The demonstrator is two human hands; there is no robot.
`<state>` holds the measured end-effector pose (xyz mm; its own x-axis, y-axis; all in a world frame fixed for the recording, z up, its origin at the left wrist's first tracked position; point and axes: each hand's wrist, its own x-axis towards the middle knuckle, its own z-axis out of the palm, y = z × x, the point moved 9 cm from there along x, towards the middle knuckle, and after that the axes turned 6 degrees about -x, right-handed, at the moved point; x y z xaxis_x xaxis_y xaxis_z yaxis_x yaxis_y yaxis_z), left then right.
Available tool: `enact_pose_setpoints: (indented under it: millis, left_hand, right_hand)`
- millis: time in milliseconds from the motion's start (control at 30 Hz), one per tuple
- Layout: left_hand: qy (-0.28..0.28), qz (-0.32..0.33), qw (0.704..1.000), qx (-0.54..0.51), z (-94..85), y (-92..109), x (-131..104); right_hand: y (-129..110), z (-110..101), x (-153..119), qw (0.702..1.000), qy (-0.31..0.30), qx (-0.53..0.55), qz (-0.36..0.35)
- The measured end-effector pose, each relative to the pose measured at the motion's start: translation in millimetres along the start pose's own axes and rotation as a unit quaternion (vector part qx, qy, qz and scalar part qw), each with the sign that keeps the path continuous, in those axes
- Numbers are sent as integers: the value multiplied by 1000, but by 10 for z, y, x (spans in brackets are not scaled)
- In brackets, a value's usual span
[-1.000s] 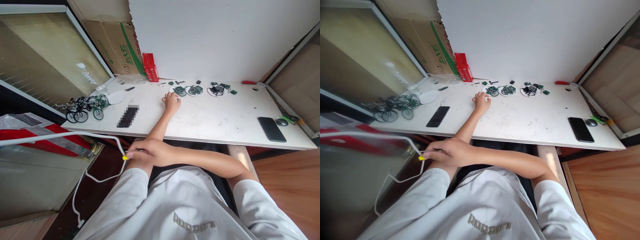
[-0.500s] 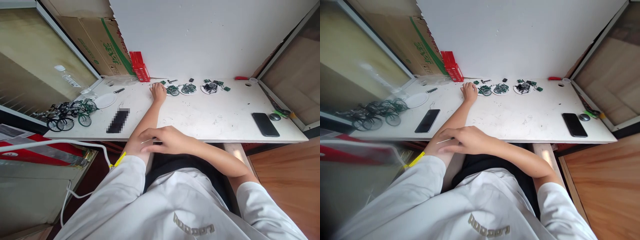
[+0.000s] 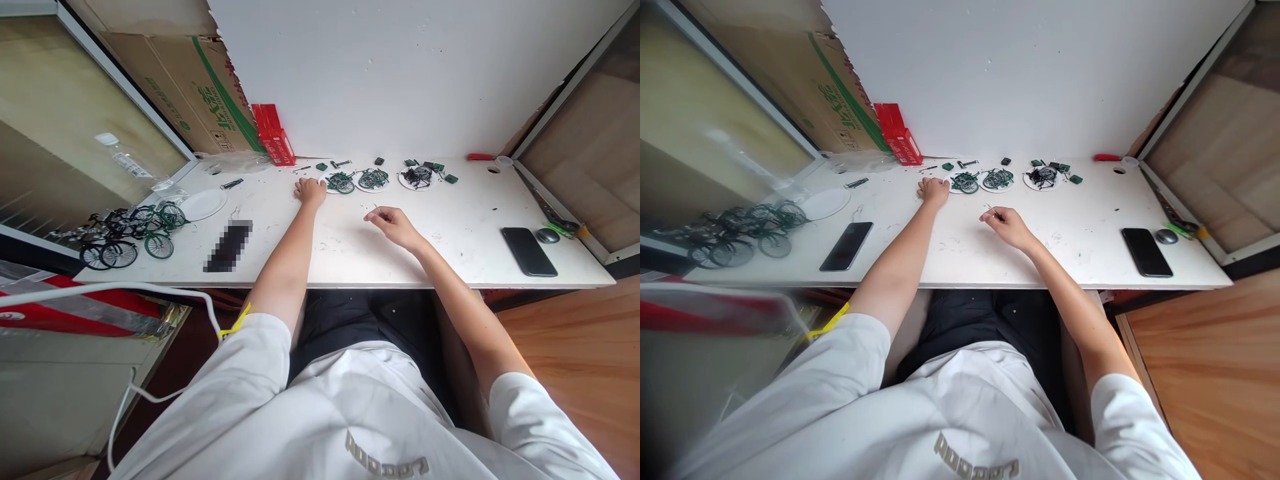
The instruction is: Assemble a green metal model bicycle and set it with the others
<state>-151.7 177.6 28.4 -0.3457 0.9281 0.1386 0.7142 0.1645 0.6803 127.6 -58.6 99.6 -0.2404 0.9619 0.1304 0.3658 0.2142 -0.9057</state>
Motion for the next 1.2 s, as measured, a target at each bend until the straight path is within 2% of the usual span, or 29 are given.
enact_pose_setpoints:
  millis: [167, 267, 333, 533, 800, 867, 967, 1033, 1200]
  left_hand:
    - [1, -3, 1000, 0, 15, -15, -5]
    - [0, 0, 1000, 0, 7, -42, -19]
    - [-1, 6, 1000, 1, -13, -63, -36]
    - [-9, 28, 1000, 3, -142, -169, -177]
    - [-19, 51, 998, 15, -286, -244, -452]
    - [-24, 57, 998, 19, -284, -217, -497]
    - [-29, 66, 997, 24, -275, -176, -534]
    - [-33, 69, 997, 24, -269, -162, -547]
    - [-60, 82, 995, 15, -228, -113, -623]
  right_hand:
    - [37, -136, -37, 991, -8, 119, 56]
    - [38, -169, -48, 969, -28, 236, 74]
    - [48, -227, -44, 955, -15, 284, 79]
    - [100, -383, -12, 946, 13, 311, 87]
    - [285, -622, 63, 970, 56, 226, 70]
    - [358, -675, 77, 983, 82, 147, 77]
    - [344, -761, 84, 988, 134, -50, 50]
    - [325, -708, 96, 985, 120, -120, 37]
    - [292, -608, 80, 980, 74, -180, 50]
